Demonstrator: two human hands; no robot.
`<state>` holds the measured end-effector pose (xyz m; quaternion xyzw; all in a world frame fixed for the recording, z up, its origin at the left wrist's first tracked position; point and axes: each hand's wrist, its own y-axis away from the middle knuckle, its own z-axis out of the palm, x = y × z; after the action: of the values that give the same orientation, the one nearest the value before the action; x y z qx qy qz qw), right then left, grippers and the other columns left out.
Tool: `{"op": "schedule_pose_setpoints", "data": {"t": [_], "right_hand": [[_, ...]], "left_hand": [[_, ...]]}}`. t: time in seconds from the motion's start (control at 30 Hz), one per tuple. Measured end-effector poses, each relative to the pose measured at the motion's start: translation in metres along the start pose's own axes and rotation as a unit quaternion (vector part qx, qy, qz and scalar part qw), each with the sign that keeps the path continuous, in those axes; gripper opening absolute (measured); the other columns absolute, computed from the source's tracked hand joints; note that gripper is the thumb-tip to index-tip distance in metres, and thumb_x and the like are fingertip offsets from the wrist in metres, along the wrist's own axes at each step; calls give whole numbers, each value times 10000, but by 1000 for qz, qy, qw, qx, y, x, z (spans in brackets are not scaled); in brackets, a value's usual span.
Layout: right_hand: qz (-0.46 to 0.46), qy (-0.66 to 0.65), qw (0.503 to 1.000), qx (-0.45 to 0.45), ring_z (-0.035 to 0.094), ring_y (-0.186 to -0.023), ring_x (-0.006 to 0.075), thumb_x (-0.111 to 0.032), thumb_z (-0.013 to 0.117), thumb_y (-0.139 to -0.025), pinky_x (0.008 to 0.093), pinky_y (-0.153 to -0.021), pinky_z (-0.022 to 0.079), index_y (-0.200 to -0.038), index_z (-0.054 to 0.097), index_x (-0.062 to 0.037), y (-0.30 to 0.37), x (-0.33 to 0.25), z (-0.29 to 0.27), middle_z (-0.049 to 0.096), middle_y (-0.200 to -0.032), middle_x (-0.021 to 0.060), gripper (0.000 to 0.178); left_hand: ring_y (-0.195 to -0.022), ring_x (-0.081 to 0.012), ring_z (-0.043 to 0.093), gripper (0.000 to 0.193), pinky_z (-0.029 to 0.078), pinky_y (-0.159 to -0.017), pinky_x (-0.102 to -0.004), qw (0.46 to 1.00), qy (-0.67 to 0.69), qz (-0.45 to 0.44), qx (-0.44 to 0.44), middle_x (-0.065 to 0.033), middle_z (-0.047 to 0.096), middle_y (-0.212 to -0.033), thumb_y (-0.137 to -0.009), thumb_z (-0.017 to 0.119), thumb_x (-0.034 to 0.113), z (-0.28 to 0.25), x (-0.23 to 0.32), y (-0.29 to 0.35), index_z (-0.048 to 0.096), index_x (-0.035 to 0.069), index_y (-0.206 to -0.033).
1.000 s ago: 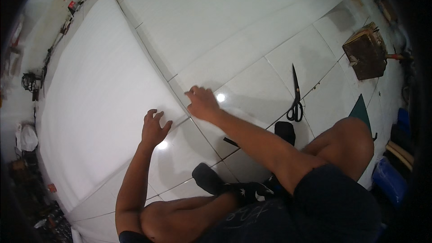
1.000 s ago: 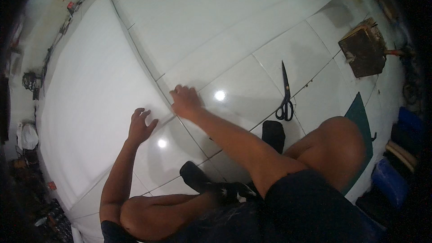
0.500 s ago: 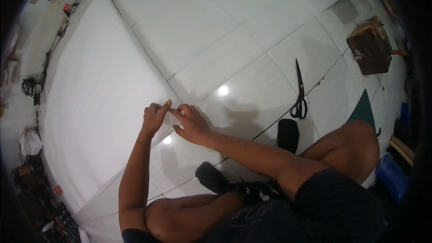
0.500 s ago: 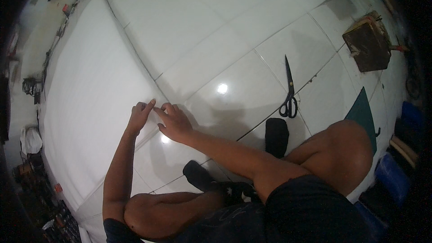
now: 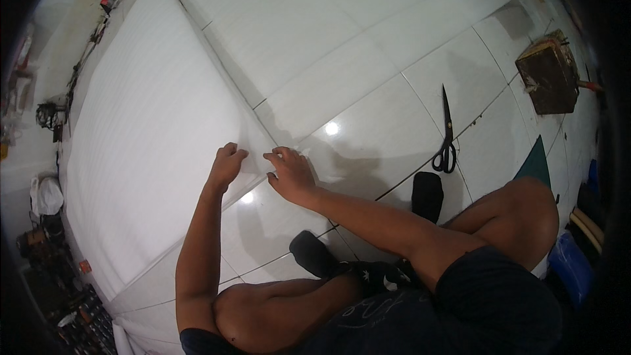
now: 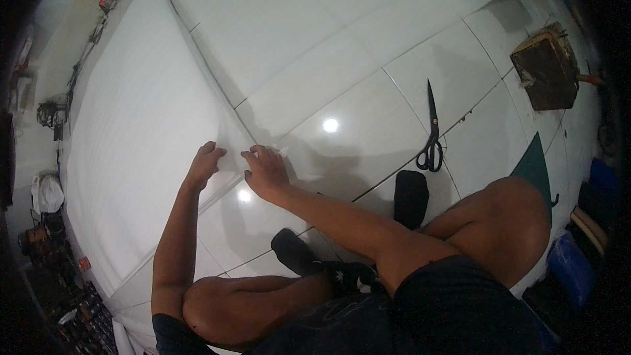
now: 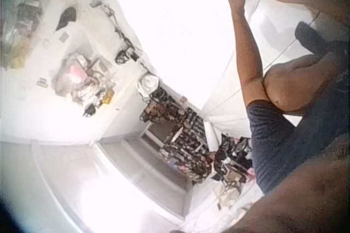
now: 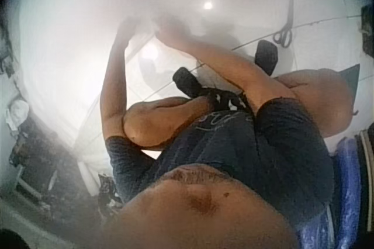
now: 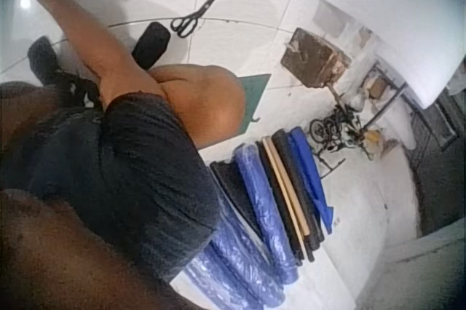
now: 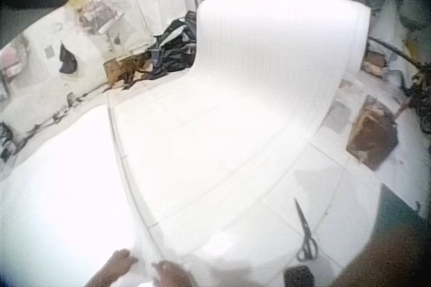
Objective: The person cuts a large white foam sheet into smaller rectangular pieces using a pair of scissors. They repeatedly measure the foam against a small round tin, cut along the edge, and then fold the cut piece over the tin to verify the size before continuing the process.
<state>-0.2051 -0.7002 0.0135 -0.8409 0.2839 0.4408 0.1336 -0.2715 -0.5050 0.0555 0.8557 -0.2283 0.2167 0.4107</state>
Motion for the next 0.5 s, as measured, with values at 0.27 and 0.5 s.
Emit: {"op": "schedule_pose_setpoints", "data": {"t": [0.27,0.5], "right_hand": [[165,-413,895,-29,603,-1039,223,-146,675,-881,349,-887,496,-1227,564,-15,-20,1,18,608,-1125,115,387],[97,-407,902,-111,619,-1063,214,-164,667,-884,326,-905,498,-1258,560,-8,-16,6,21,622,-1185,134,419]], "left_hand": [[-756,-228,569,444,473,-695,-366,999,-1,22,32,-140,625,-812,-837,654,332,10,15,5,617,-100,-932],[-802,-193,561,488,465,-672,-345,999,-32,7,-1,-134,598,-894,-837,671,383,9,22,6,595,-74,-992]]}}
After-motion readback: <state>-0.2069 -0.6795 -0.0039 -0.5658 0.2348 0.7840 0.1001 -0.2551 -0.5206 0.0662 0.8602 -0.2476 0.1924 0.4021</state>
